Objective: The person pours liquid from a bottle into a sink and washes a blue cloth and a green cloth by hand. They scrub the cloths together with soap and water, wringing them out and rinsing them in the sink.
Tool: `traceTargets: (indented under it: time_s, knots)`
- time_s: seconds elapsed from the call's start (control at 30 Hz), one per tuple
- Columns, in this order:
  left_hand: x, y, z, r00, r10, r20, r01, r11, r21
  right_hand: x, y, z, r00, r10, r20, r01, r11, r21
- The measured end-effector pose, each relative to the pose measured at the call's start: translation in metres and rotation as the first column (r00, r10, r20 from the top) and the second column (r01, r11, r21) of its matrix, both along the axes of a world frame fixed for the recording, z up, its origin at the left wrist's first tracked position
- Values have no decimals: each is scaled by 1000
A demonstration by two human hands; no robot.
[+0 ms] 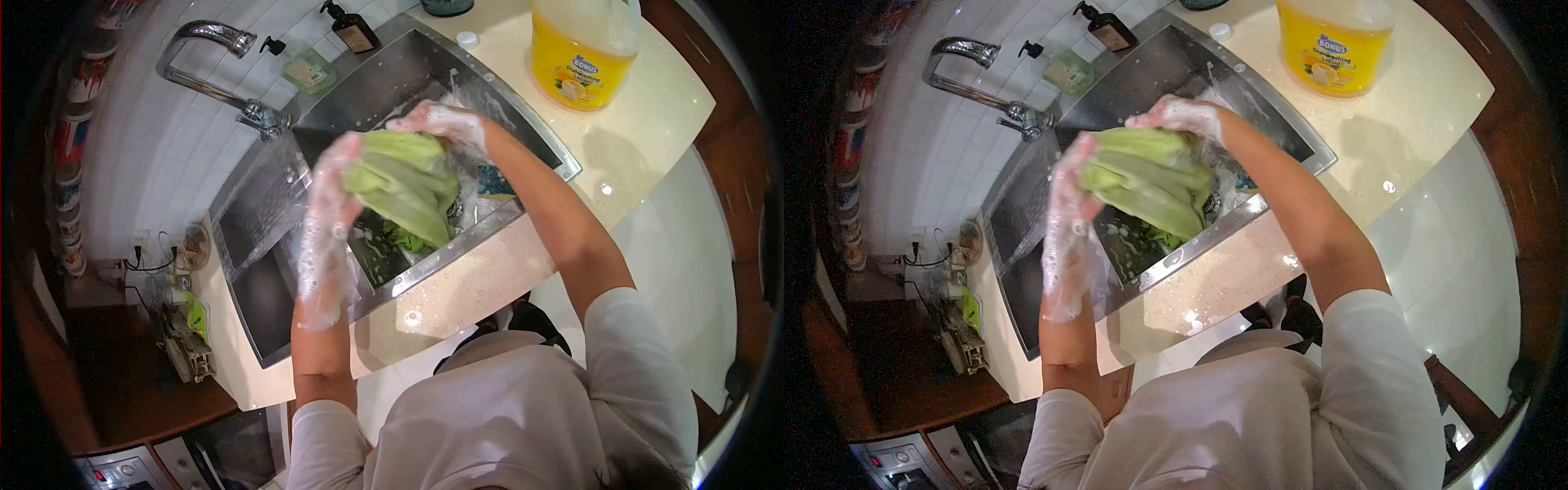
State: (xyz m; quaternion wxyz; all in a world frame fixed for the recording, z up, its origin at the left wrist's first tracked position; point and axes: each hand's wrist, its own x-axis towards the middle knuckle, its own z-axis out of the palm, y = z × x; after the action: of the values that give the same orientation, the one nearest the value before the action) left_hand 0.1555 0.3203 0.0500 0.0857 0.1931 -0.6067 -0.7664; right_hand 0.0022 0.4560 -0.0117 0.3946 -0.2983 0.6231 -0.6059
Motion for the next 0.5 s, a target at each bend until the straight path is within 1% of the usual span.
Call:
traceTargets:
  time_s: [0.03,0.07,0.1,0.13,0.17,0.2,0.23,0.27,0.3,0.33,0.37,0.4,0.43,0.47,0.5]
  knots:
    - [-9,-27,-3,1000,-7,-5,8,995,98,-3,4,-6,1000,5,2,-5,1000,0]
    - [-3,-40,-5,1000,-2,-5,3,995,96,-10,8,-15,993,97,-66,-95,995,36]
    - [4,-49,-6,984,13,-175,31,969,244,-19,11,-24,974,187,-131,-178,981,76]
    - [7,-55,-8,940,52,-337,85,921,381,-34,13,-30,967,219,-130,-207,973,98]
    - [6,-48,-9,940,51,-337,86,921,379,-28,8,-31,967,218,-131,-207,974,96]
    - [3,-35,-14,937,184,-297,-19,877,481,-14,0,-29,997,-72,-25,73,997,19]
    - [-1,-21,-19,920,309,-241,-121,809,575,1,-9,-28,931,-351,98,355,935,-23]
    - [-10,-20,-37,910,357,-210,-161,771,616,19,-28,-26,933,-340,-121,337,941,-43]
    - [-25,-20,-53,913,349,-210,-152,770,619,51,-51,-29,671,-282,-686,245,957,-155]
    - [-39,-21,-71,949,231,-216,0,684,729,99,-69,-13,473,-424,-772,227,905,-359]
    - [-49,-23,-89,966,116,-231,128,561,818,136,-54,16,360,-459,-812,230,887,-399]
    - [-56,-26,-105,964,11,-265,238,409,881,157,-41,42,243,-487,-839,223,869,-441]
    - [-60,-29,-120,945,-83,-317,328,237,915,135,-49,36,254,-481,-839,219,873,-435]
    - [-58,-27,-125,909,-161,-384,397,52,917,89,-66,25,632,-33,-774,-40,996,-75]
    - [-55,-18,-114,911,-151,-383,394,53,918,52,-82,13,768,445,-460,-410,894,180]
